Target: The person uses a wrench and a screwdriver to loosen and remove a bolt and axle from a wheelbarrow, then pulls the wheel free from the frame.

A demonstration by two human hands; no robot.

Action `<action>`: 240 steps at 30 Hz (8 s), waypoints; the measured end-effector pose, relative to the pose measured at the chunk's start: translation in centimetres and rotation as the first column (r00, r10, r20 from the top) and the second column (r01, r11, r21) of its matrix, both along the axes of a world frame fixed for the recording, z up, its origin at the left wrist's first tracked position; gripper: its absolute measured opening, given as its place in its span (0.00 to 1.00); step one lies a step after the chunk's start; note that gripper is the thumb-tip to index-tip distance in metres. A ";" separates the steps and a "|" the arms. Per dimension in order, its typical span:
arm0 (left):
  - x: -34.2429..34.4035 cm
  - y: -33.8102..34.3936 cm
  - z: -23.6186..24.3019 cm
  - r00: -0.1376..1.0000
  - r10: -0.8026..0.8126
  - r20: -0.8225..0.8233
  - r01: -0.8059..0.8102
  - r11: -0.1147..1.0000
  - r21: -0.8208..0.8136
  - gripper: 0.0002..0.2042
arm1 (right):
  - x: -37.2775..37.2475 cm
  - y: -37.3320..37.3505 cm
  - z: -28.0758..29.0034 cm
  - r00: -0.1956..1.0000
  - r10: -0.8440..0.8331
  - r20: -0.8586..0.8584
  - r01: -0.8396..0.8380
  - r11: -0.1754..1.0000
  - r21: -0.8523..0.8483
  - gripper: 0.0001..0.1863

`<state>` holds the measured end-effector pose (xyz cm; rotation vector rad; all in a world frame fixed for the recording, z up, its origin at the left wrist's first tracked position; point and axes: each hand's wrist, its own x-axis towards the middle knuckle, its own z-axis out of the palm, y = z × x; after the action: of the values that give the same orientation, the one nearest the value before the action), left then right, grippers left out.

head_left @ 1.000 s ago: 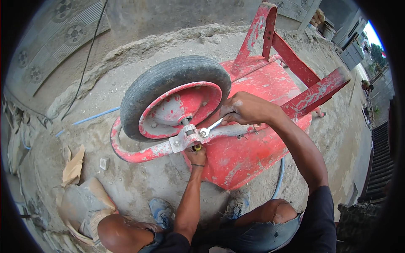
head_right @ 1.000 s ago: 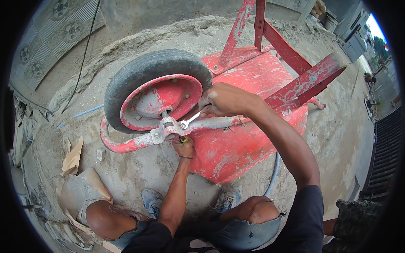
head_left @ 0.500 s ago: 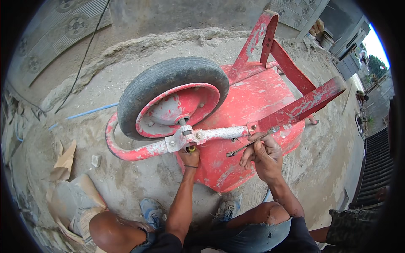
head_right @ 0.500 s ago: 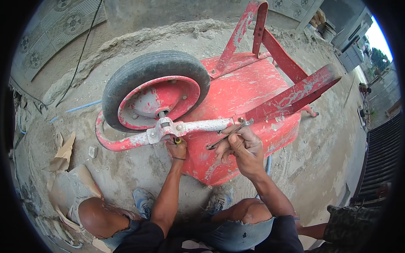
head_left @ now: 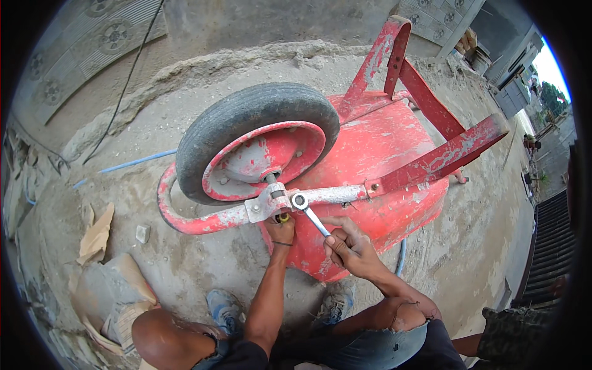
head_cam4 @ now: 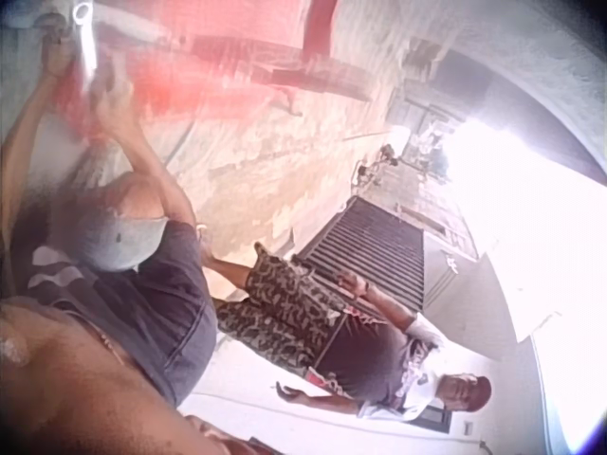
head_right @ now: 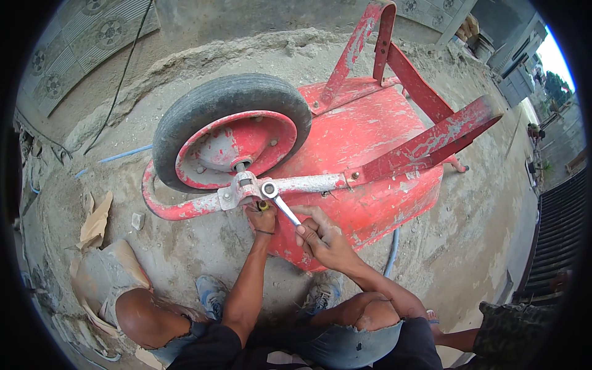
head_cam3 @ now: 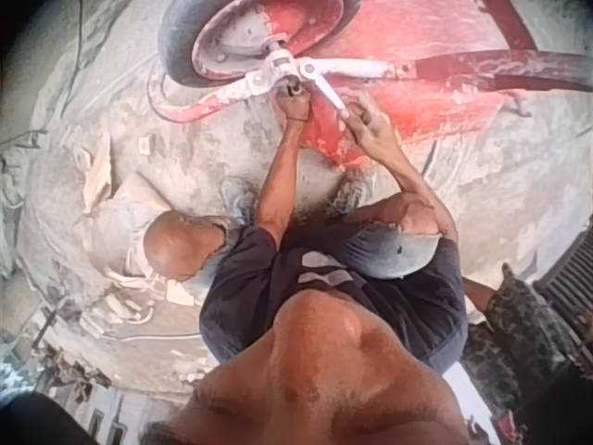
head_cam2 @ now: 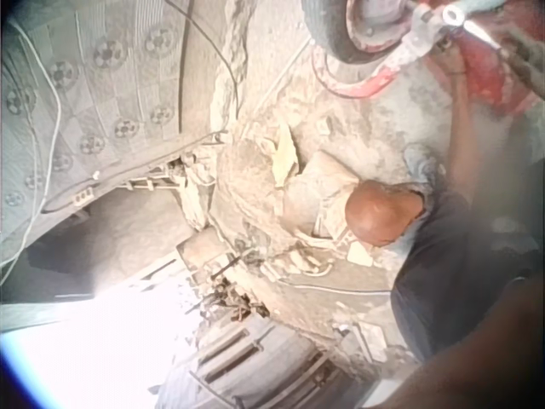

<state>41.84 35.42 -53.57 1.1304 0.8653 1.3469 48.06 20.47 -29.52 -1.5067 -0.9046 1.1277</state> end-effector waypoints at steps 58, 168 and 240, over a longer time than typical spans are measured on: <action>-0.6 -0.9 5.6 0.999 -0.042 0.014 0.044 0.986 -0.161 0.07 | 6.0 4.4 3.7 0.451 0.278 0.848 -0.249 0.952 -0.179 0.29; 0.0 -1.0 4.9 0.999 -0.017 0.044 0.020 0.998 -0.060 0.10 | -1.6 0.4 2.3 0.485 0.042 0.874 -0.223 0.972 0.077 0.25; -0.8 -0.7 3.9 0.989 -0.142 0.038 0.146 0.978 -0.148 0.08 | 5.5 0.3 5.1 0.218 0.369 0.904 -0.428 0.868 -0.251 0.35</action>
<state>41.01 34.71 -49.67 1.0344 0.8351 1.1560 53.60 20.81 -24.47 -1.9324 -2.2507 0.3805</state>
